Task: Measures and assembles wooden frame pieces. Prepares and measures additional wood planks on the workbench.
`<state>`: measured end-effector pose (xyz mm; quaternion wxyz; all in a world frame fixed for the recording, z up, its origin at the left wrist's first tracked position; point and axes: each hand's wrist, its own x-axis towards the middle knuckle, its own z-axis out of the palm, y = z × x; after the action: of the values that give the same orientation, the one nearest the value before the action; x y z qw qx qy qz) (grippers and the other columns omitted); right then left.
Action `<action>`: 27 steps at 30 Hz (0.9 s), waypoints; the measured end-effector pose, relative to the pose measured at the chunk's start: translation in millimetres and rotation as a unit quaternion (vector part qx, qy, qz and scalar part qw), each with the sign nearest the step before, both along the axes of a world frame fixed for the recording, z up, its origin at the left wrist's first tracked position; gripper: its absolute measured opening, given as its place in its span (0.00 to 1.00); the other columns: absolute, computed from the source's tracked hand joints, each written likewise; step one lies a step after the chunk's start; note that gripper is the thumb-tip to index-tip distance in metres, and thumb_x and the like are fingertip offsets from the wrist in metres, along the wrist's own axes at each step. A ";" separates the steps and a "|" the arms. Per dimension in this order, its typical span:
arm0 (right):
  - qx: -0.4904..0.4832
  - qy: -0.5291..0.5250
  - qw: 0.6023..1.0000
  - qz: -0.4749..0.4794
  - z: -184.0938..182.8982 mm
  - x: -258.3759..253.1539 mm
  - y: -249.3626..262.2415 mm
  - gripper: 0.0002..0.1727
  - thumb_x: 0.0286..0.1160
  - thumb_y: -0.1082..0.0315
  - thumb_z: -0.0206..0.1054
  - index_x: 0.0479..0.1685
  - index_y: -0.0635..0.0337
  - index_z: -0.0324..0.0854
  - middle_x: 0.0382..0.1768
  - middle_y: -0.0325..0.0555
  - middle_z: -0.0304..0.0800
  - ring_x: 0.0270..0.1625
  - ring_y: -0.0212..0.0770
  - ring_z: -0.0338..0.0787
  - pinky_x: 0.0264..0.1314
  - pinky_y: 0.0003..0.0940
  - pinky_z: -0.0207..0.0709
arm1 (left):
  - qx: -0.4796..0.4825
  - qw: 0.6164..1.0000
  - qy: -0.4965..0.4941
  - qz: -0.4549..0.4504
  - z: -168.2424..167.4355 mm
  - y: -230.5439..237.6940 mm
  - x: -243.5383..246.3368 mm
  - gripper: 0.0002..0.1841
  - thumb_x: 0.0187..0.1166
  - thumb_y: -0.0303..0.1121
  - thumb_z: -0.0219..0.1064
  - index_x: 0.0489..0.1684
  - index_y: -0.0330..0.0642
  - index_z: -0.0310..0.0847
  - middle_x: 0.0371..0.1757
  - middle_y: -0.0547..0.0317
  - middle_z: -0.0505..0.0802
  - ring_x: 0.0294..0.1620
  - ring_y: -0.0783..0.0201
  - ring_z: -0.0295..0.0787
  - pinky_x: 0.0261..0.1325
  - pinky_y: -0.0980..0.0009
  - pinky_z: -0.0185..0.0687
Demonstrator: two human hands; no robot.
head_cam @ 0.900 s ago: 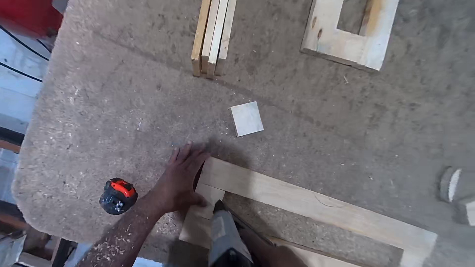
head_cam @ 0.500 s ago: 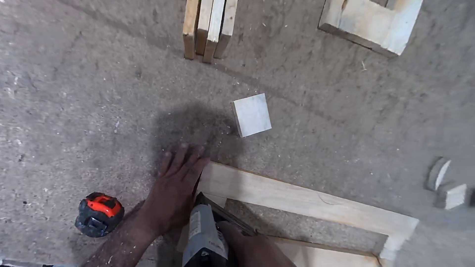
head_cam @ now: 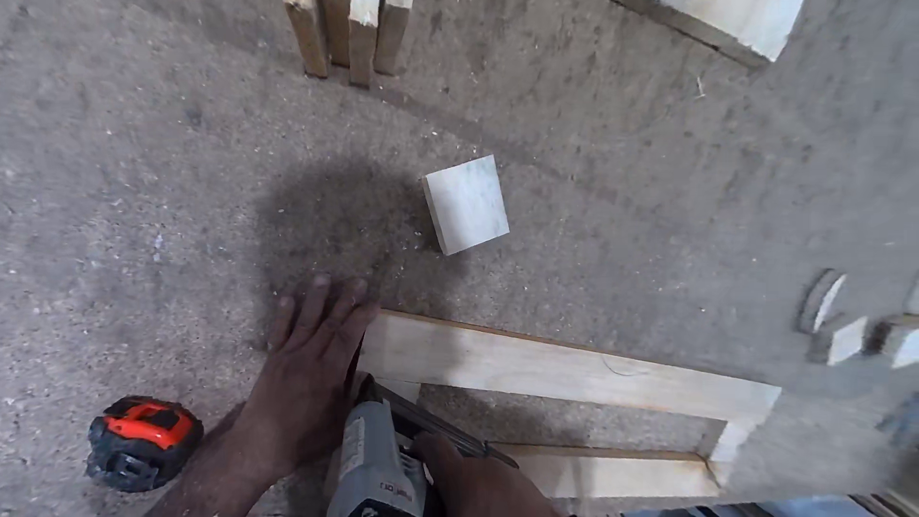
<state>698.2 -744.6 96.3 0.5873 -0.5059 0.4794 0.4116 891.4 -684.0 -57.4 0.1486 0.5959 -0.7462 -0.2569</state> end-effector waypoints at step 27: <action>-0.068 -0.030 0.996 -0.053 -2.6 -58.6 14.7 0.30 0.68 0.48 0.73 0.68 0.55 0.80 0.35 0.55 0.93 0.41 0.60 0.95 0.42 0.64 0.84 | 0.048 0.998 0.041 0.009 3.4 2.1 4.8 0.56 0.55 0.74 0.72 0.89 0.55 0.64 0.94 0.60 0.63 0.98 0.47 0.38 0.92 0.31 0.25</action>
<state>639.6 -730.0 93.7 0.5868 -0.5305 0.5145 0.3310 896.2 -681.9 -54.0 0.1521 0.5979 -0.7209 -0.3156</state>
